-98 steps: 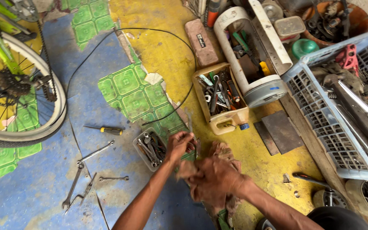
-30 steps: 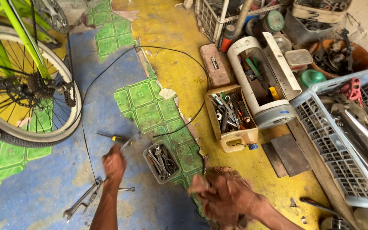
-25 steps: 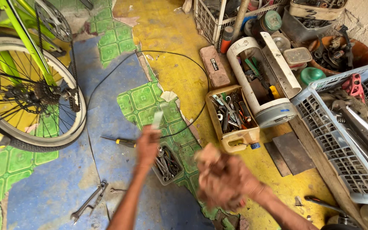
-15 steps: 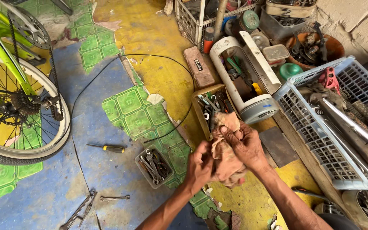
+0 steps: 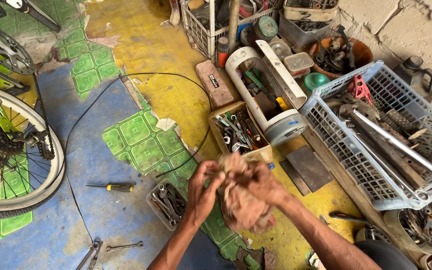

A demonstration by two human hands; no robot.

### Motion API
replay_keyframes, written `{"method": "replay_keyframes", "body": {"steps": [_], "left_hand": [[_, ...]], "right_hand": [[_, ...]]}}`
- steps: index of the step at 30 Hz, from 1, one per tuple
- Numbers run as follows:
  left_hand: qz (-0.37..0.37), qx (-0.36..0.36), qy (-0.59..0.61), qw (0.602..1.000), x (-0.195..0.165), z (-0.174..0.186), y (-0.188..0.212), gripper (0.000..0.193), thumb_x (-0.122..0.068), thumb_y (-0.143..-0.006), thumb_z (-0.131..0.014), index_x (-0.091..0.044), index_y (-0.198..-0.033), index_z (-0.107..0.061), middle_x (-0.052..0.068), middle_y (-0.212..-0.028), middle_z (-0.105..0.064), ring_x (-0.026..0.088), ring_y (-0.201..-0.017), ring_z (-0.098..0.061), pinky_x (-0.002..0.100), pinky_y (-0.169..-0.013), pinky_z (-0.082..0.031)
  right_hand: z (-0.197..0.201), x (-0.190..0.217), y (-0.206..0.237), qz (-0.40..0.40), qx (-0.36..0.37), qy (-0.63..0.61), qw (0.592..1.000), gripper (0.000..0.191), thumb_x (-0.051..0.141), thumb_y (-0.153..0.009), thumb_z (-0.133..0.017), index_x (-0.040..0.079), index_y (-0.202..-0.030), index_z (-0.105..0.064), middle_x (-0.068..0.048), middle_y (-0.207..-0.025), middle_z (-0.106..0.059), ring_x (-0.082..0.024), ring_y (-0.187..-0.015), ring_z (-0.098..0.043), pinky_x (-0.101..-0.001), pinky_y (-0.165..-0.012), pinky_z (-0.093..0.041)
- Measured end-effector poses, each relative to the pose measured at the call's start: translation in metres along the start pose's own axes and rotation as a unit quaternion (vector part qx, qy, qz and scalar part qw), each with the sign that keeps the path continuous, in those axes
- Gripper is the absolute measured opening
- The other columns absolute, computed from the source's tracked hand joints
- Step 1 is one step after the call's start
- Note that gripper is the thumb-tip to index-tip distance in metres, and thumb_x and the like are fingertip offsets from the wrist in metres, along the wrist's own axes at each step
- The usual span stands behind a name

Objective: The person wipes several metal tools with a cloth, then coils a long black cable. The person handles wrenches, a screwdriver, and a cable, placing the cleaned tools into a container.

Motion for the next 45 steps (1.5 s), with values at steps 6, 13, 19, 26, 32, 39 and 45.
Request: {"method": "replay_keyframes", "body": {"steps": [6,13,19,26,32,39,45], "left_hand": [[0.164,0.004,0.083,0.983,0.033,-0.007,0.003,0.03,-0.032,-0.099,-0.063,-0.006,-0.093,-0.077,0.008,-0.086,-0.079,0.017,-0.072,-0.067,0.035,-0.065,-0.056],[0.152,-0.15,0.218,0.952,0.063,0.044,-0.008,0.016,-0.021,-0.096,-0.071,-0.008,-0.09,-0.079,0.009,-0.084,-0.079,0.019,-0.075,-0.073,0.035,-0.08,-0.056],[0.195,-0.212,0.393,0.873,0.083,0.082,-0.016,0.018,-0.023,-0.095,-0.072,-0.005,-0.1,-0.074,0.008,-0.089,-0.075,0.021,-0.082,-0.071,0.037,-0.079,-0.053],[0.177,-0.133,0.544,0.809,0.062,0.056,-0.023,0.028,-0.031,-0.1,-0.069,-0.002,-0.1,-0.071,0.01,-0.088,-0.073,0.021,-0.076,-0.069,0.039,-0.078,-0.059],[0.22,-0.097,0.345,0.907,0.056,0.012,-0.004,0.029,-0.028,-0.099,-0.064,-0.002,-0.097,-0.074,0.015,-0.087,-0.077,0.023,-0.072,-0.073,0.039,-0.065,-0.062],[0.21,-0.062,0.306,0.926,0.063,-0.015,0.005,0.027,-0.028,-0.102,-0.059,-0.005,-0.097,-0.073,0.008,-0.086,-0.075,0.013,-0.068,-0.065,0.031,-0.059,-0.055],[0.234,0.023,0.031,0.971,0.098,-0.013,0.012,0.028,-0.02,-0.108,-0.055,-0.002,-0.094,-0.072,0.013,-0.074,-0.067,0.016,-0.055,-0.056,0.03,-0.049,-0.047]], "right_hand": [[-0.051,-0.023,0.028,-0.296,0.173,0.011,0.939,0.026,0.024,-0.091,-0.076,-0.001,-0.095,-0.071,-0.011,-0.055,-0.059,-0.018,-0.05,-0.051,-0.0394,-0.054,-0.048],[-0.08,-0.021,0.042,-0.283,0.25,-0.086,0.922,0.024,0.026,-0.092,-0.073,0.003,-0.088,-0.067,0.003,-0.066,-0.061,-0.012,-0.053,-0.056,-0.0358,-0.051,-0.048],[-0.08,-0.015,0.043,-0.257,0.23,-0.045,0.938,0.025,0.023,-0.094,-0.077,0.0,-0.088,-0.066,-0.006,-0.057,-0.045,-0.011,-0.054,-0.044,-0.0348,-0.051,-0.039],[-0.092,-0.012,0.043,-0.284,0.161,-0.218,0.92,0.015,0.014,-0.095,-0.07,0.0,-0.101,-0.072,0.001,-0.082,-0.076,-0.004,-0.074,-0.067,-0.0255,-0.066,-0.055],[-0.08,-0.044,0.046,-0.284,0.077,-0.108,0.95,0.012,0.014,-0.093,-0.07,0.003,-0.095,-0.073,-0.003,-0.078,-0.079,-0.007,-0.065,-0.071,-0.0273,-0.061,-0.06],[-0.069,-0.084,0.053,-0.357,0.1,0.005,0.929,0.013,0.023,-0.095,-0.07,0.01,-0.092,-0.071,-0.008,-0.056,-0.067,-0.014,-0.04,-0.049,-0.0308,-0.038,-0.042],[-0.008,-0.102,0.034,-0.376,-0.11,-0.191,0.9,0.023,0.029,-0.099,-0.063,0.007,-0.095,-0.067,-0.002,-0.07,-0.068,-0.006,-0.053,-0.055,-0.0267,-0.046,-0.047]]}}
Point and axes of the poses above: each hand's wrist, its own y-axis away from the middle knuckle, its own z-axis out of the back of the hand, x = y × z, the point moved 10 cm from there along -y, towards the middle knuckle
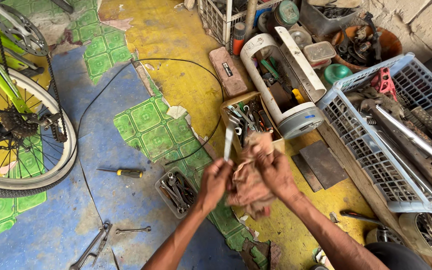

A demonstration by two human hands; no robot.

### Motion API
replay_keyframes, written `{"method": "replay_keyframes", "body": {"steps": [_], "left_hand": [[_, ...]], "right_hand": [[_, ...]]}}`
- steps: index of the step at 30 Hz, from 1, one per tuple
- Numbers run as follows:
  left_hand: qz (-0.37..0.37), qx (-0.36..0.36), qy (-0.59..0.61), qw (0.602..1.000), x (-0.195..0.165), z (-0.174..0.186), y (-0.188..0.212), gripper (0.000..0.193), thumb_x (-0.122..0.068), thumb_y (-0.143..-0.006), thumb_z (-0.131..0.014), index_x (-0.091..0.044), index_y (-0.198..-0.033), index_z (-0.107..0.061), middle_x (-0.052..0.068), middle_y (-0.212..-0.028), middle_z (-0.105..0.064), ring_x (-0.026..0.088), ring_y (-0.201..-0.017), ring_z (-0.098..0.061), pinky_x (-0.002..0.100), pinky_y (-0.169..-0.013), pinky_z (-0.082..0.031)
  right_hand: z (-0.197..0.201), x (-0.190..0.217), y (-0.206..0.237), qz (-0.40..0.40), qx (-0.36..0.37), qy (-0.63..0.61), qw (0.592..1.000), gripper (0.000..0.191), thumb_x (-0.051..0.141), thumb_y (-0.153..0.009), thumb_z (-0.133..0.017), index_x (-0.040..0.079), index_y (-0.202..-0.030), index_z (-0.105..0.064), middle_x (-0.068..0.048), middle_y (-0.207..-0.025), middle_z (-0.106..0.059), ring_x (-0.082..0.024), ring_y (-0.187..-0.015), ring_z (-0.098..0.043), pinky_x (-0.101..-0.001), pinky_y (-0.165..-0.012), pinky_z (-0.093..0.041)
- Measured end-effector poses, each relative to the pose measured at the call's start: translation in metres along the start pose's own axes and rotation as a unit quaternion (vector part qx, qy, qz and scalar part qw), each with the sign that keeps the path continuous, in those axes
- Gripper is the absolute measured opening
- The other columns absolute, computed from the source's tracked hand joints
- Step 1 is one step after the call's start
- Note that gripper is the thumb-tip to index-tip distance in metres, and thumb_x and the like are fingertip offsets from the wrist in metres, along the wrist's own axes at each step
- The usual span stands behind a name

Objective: The person wipes several metal tools with a cloth, then coils a long black cable. The person handles wrenches, a screwdriver, and a cable, placing the cleaned tools into a container.

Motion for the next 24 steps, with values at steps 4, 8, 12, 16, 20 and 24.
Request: {"method": "replay_keyframes", "body": {"steps": [4,8,12,16,20,24], "left_hand": [[-0.119,0.098,-0.011,0.988,0.002,-0.054,0.029,0.026,-0.007,-0.104,-0.044,-0.003,-0.104,-0.07,0.01,-0.09,-0.071,0.014,-0.064,-0.063,0.032,-0.057,-0.06],[-0.106,0.152,0.05,0.981,0.011,-0.072,0.038,0.029,-0.007,-0.105,-0.042,-0.001,-0.105,-0.07,0.008,-0.095,-0.075,0.015,-0.068,-0.071,0.034,-0.06,-0.066],[-0.041,0.119,0.25,0.96,0.014,-0.071,0.04,0.027,-0.003,-0.106,-0.047,0.002,-0.107,-0.073,0.009,-0.095,-0.074,0.015,-0.075,-0.065,0.033,-0.07,-0.061],[0.041,0.106,0.33,0.937,0.022,-0.073,0.037,0.022,-0.006,-0.101,-0.052,-0.002,-0.102,-0.073,0.006,-0.09,-0.072,0.014,-0.073,-0.065,0.032,-0.067,-0.057],[0.009,0.125,0.385,0.914,0.01,-0.066,0.031,0.025,-0.015,-0.102,-0.049,-0.006,-0.089,-0.068,0.003,-0.079,-0.068,0.013,-0.065,-0.062,0.032,-0.061,-0.057],[0.033,0.032,0.346,0.937,0.021,-0.051,0.023,0.021,-0.011,-0.094,-0.046,-0.007,-0.084,-0.065,0.0,-0.074,-0.063,0.012,-0.063,-0.057,0.031,-0.057,-0.052]], "right_hand": [[0.019,-0.003,-0.007,0.008,-0.05,0.007,0.999,0.017,0.027,-0.094,-0.067,0.011,-0.092,-0.063,0.003,-0.07,-0.065,-0.004,-0.062,-0.056,-0.0257,-0.058,-0.048],[0.024,-0.017,-0.01,0.051,-0.059,0.164,0.983,0.041,0.033,-0.099,-0.071,0.002,-0.072,-0.065,-0.003,-0.055,-0.056,-0.011,-0.05,-0.046,-0.0322,-0.047,-0.039],[0.021,-0.025,-0.009,0.075,-0.044,0.229,0.969,0.056,0.035,-0.103,-0.077,-0.003,-0.064,-0.061,-0.011,-0.054,-0.046,-0.015,-0.055,-0.038,-0.035,-0.05,-0.036],[0.005,-0.031,-0.002,-0.016,0.046,0.144,0.988,0.028,0.033,-0.092,-0.068,0.008,-0.081,-0.075,-0.001,-0.06,-0.067,-0.011,-0.049,-0.058,-0.0337,-0.046,-0.049],[-0.002,-0.013,0.006,-0.025,0.048,0.165,0.985,0.041,0.038,-0.096,-0.069,0.001,-0.078,-0.074,-0.005,-0.059,-0.063,-0.013,-0.053,-0.053,-0.0341,-0.049,-0.045],[0.006,-0.016,0.009,-0.041,-0.005,0.107,0.993,0.036,0.037,-0.095,-0.067,0.005,-0.08,-0.071,-0.001,-0.061,-0.066,-0.011,-0.053,-0.059,-0.0328,-0.05,-0.05]]}}
Point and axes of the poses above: each hand's wrist, its own y-axis away from the middle knuckle, its own z-axis out of the back of the hand, x = y × z, the point moved 10 cm from there along -y, towards the middle knuckle
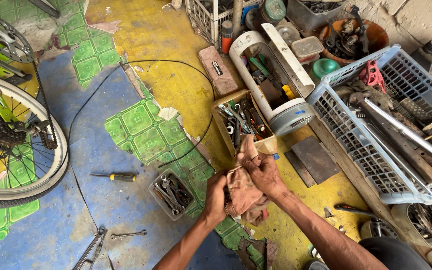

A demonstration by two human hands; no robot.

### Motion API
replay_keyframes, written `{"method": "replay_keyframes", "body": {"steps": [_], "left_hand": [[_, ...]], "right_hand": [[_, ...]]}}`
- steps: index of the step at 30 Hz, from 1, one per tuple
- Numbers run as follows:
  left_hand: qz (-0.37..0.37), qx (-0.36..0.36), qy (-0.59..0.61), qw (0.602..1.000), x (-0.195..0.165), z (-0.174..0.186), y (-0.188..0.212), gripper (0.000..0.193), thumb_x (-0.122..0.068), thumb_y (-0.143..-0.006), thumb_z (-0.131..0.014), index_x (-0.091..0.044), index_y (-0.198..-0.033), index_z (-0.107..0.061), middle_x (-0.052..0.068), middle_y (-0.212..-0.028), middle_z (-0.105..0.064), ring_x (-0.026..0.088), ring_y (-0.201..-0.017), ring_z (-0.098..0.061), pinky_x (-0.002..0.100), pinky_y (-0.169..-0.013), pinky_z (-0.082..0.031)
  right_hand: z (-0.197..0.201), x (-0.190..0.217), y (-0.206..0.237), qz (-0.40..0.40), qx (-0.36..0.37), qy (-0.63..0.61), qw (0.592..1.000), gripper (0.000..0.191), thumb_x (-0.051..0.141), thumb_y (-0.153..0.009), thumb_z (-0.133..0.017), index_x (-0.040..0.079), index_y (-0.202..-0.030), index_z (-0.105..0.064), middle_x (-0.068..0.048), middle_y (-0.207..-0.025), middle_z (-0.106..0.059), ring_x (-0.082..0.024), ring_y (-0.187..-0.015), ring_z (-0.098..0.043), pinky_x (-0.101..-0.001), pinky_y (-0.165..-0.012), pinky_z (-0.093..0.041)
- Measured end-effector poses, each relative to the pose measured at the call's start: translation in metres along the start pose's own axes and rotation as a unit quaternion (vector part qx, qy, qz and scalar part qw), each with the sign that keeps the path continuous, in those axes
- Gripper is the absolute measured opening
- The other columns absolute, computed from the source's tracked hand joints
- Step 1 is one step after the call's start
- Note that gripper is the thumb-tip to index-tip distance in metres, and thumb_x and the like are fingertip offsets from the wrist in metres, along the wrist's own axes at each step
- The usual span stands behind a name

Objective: The person wipes several metal tools with a cloth, then coils a long black cable. The person handles wrenches, a screwdriver, and a cable, placing the cleaned tools into a container.

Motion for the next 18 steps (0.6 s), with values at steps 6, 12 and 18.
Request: {"method": "replay_keyframes", "body": {"steps": [6,12,18], "left_hand": [[-0.054,0.01,-0.13,0.99,0.003,0.008,-0.003,0.019,-0.007,-0.094,-0.049,-0.005,-0.089,-0.067,0.0,-0.071,-0.058,0.01,-0.057,-0.047,0.029,-0.052,-0.044],[0.001,-0.043,-0.038,0.998,0.037,0.044,-0.021,0.015,-0.009,-0.097,-0.053,-0.006,-0.088,-0.065,0.001,-0.069,-0.057,0.01,-0.051,-0.046,0.027,-0.046,-0.041],[0.09,-0.089,-0.043,0.991,0.085,0.061,-0.068,0.011,-0.016,-0.096,-0.066,-0.006,-0.091,-0.066,0.002,-0.073,-0.065,0.01,-0.058,-0.059,0.025,-0.054,-0.048]], "right_hand": [[0.054,0.001,-0.01,0.04,-0.174,-0.094,0.98,0.033,0.033,-0.102,-0.065,0.006,-0.083,-0.069,-0.003,-0.066,-0.063,-0.01,-0.054,-0.051,-0.0342,-0.049,-0.045],[0.033,0.064,0.063,0.227,-0.24,0.201,0.922,0.038,0.039,-0.088,-0.061,0.002,-0.094,-0.067,-0.02,-0.094,-0.067,-0.027,-0.082,-0.061,-0.0402,-0.069,-0.053],[-0.067,0.043,0.124,0.157,0.283,0.313,0.893,0.028,0.031,-0.093,-0.068,0.004,-0.086,-0.066,-0.019,-0.084,-0.069,-0.035,-0.083,-0.07,-0.0464,-0.074,-0.054]]}}
Point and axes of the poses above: each hand's wrist, its own y-axis away from the middle knuckle, its own z-axis out of the back of the hand, x = y × z, the point moved 10 cm from there along -y, towards the middle knuckle
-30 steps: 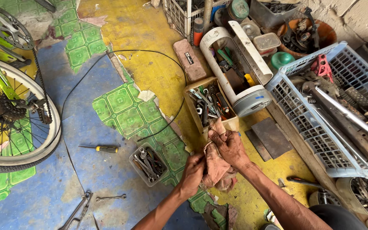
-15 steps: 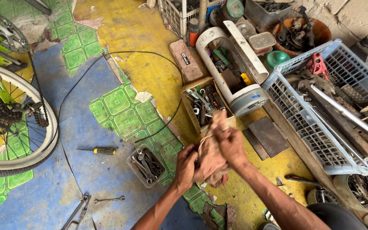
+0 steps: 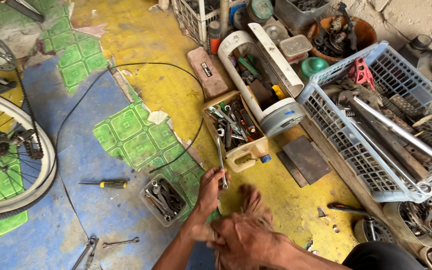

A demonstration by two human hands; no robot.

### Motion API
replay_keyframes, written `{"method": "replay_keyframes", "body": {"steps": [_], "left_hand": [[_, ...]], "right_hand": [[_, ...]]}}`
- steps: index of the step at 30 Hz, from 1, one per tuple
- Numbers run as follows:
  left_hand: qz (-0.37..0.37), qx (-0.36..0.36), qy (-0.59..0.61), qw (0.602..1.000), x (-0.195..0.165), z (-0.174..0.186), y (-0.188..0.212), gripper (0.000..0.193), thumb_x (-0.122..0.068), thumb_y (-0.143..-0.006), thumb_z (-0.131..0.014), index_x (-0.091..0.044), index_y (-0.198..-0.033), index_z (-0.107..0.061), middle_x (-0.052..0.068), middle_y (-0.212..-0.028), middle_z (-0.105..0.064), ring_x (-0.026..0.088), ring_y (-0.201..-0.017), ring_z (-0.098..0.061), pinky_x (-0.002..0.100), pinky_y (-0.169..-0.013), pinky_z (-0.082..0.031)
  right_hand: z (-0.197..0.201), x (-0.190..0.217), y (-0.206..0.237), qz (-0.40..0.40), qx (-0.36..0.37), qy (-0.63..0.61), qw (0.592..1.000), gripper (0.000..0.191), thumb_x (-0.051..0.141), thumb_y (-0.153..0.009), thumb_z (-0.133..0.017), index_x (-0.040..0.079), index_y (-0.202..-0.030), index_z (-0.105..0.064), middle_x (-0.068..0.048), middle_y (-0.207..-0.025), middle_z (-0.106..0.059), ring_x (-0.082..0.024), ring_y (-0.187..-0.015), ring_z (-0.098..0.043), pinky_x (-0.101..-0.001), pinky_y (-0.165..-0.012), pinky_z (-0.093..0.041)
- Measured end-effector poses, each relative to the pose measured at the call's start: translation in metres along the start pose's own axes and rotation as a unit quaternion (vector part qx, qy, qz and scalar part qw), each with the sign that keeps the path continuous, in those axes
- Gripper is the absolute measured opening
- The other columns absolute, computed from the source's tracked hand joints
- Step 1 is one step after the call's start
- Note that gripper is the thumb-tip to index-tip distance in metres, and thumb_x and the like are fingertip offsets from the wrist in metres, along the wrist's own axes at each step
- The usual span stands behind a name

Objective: The person wipes several metal tools with a cloth, then coils a long black cable. The person handles wrenches, a screwdriver, and a cable, placing the cleaned tools into a container.

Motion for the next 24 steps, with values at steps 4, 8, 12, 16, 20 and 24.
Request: {"method": "replay_keyframes", "body": {"steps": [4,8,12,16,20,24], "left_hand": [[-0.049,-0.039,-0.057,0.996,0.002,-0.003,-0.038,0.011,-0.015,-0.095,-0.071,-0.006,-0.09,-0.07,-0.002,-0.07,-0.06,0.006,-0.056,-0.052,0.024,-0.05,-0.041],[-0.056,-0.076,-0.096,0.991,-0.002,-0.01,-0.086,0.014,-0.013,-0.094,-0.074,-0.002,-0.087,-0.071,0.001,-0.07,-0.063,0.009,-0.056,-0.052,0.026,-0.049,-0.038],[-0.087,-0.142,-0.189,0.968,-0.02,-0.013,-0.126,0.016,-0.015,-0.092,-0.074,-0.002,-0.101,-0.079,0.007,-0.082,-0.077,0.01,-0.06,-0.061,0.026,-0.053,-0.049],[-0.087,-0.165,-0.244,0.952,-0.038,-0.02,-0.151,0.029,-0.022,-0.097,-0.074,-0.003,-0.118,-0.073,0.011,-0.098,-0.077,0.008,-0.064,-0.067,0.025,-0.057,-0.057],[-0.077,-0.133,-0.406,0.901,-0.041,-0.043,-0.152,0.036,-0.025,-0.101,-0.062,-0.009,-0.132,-0.07,0.012,-0.11,-0.077,0.013,-0.056,-0.063,0.029,-0.048,-0.051],[0.051,-0.11,-0.561,0.819,-0.001,-0.054,-0.155,0.043,-0.029,-0.108,-0.049,-0.012,-0.147,-0.052,0.016,-0.108,-0.077,0.016,-0.06,-0.057,0.032,-0.048,-0.047]], "right_hand": [[0.028,0.014,0.016,-0.006,0.02,-0.009,1.0,0.025,0.028,-0.092,-0.069,0.005,-0.087,-0.064,-0.016,-0.084,-0.07,-0.039,-0.081,-0.07,-0.0509,-0.073,-0.053],[0.055,0.019,0.023,0.048,-0.021,-0.045,0.998,0.017,0.02,-0.086,-0.07,0.004,-0.089,-0.065,-0.016,-0.09,-0.07,-0.036,-0.087,-0.072,-0.0487,-0.077,-0.055],[0.04,-0.008,0.014,0.0,0.049,-0.059,0.997,0.027,0.032,-0.095,-0.071,0.005,-0.092,-0.066,-0.017,-0.09,-0.069,-0.036,-0.091,-0.07,-0.0484,-0.08,-0.053],[0.038,-0.02,0.007,0.011,0.056,-0.049,0.997,0.026,0.03,-0.095,-0.07,0.004,-0.091,-0.066,-0.018,-0.088,-0.069,-0.036,-0.09,-0.07,-0.0482,-0.079,-0.053],[0.041,-0.026,0.004,0.01,0.06,-0.047,0.997,0.025,0.028,-0.095,-0.07,0.004,-0.091,-0.066,-0.018,-0.087,-0.069,-0.035,-0.089,-0.071,-0.0479,-0.079,-0.053],[0.041,-0.03,0.001,0.007,0.067,-0.043,0.997,0.024,0.026,-0.095,-0.069,0.003,-0.09,-0.065,-0.018,-0.085,-0.068,-0.034,-0.088,-0.071,-0.0477,-0.079,-0.054]]}}
Point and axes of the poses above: each hand's wrist, its own y-axis away from the middle knuckle, its own z-axis out of the back of the hand, x = y × z, the point moved 10 cm from there along -y, towards the middle knuckle
